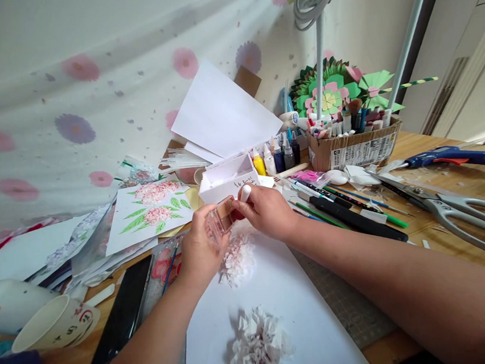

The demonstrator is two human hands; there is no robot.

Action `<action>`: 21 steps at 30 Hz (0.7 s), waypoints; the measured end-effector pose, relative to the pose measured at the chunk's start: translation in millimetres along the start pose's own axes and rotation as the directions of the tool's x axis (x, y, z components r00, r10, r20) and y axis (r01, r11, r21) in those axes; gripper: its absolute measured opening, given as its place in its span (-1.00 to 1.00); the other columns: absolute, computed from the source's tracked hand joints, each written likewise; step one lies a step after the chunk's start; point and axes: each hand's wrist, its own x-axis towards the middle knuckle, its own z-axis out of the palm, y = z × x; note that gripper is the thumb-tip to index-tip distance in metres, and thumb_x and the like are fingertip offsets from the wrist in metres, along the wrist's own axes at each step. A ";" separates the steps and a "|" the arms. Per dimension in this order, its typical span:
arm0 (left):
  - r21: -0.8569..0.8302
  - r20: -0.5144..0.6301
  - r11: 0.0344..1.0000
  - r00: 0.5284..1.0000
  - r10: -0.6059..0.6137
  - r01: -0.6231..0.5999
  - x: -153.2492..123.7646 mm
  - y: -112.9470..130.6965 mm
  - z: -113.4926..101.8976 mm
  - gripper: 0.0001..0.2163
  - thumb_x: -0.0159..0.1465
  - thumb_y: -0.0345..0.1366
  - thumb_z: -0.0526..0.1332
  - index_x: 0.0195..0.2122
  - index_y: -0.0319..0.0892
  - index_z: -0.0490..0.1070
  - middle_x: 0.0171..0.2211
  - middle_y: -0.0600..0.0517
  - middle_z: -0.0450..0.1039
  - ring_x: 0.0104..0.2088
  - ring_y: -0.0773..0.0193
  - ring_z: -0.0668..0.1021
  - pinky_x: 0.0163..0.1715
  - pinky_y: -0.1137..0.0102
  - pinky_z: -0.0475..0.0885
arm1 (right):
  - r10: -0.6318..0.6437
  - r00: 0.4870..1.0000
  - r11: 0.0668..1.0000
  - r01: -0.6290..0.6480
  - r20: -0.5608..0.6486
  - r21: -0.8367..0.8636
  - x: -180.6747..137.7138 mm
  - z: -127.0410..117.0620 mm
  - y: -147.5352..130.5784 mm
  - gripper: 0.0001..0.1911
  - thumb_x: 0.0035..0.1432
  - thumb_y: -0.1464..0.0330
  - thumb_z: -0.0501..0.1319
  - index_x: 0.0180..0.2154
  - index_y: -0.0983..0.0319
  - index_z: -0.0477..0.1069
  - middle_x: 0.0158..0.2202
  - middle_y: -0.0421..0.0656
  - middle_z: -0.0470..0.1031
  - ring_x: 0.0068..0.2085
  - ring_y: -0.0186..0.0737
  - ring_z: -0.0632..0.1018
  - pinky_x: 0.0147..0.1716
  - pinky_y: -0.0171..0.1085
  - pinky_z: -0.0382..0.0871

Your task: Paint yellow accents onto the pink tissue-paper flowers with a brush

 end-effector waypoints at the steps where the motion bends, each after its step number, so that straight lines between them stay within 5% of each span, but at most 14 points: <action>1: -0.005 -0.001 1.000 1.000 0.000 0.000 -0.1 -0.3 -0.1 -0.40 0.02 -0.64 0.28 0.06 0.02 0.31 -0.25 0.09 0.66 -0.30 0.20 0.69 -0.34 0.42 0.57 | -0.009 1.000 1.000 0.009 0.007 -0.003 -0.3 0.0 0.1 -0.77 0.34 0.24 0.20 -0.14 0.27 0.47 -0.21 -0.16 0.57 -0.25 -0.27 0.59 -0.21 -0.16 0.54; 16: -0.046 -0.035 0.998 0.999 -0.041 0.039 0.1 3.9 -5.5 -0.50 0.10 -0.53 0.30 0.04 -0.04 0.26 -0.29 0.05 0.60 -0.33 0.16 0.67 -0.35 0.34 0.56 | -0.010 1.000 1.000 0.010 -0.013 -0.005 -2.7 3.3 -0.1 -0.78 0.34 0.25 0.20 -0.12 0.27 0.47 -0.17 -0.14 0.56 -0.22 -0.26 0.59 -0.20 -0.15 0.54; 21: -0.044 -0.022 0.998 0.998 -0.053 0.052 0.0 3.8 -4.5 -0.48 0.05 -0.56 0.30 0.02 -0.04 0.27 -0.35 0.09 0.57 -0.35 0.19 0.66 -0.34 0.37 0.55 | 0.005 0.998 1.000 -0.004 0.068 -0.003 -1.7 2.1 -3.1 -0.79 0.33 0.26 0.21 -0.14 0.27 0.48 -0.21 -0.16 0.57 -0.27 -0.29 0.59 -0.24 -0.18 0.54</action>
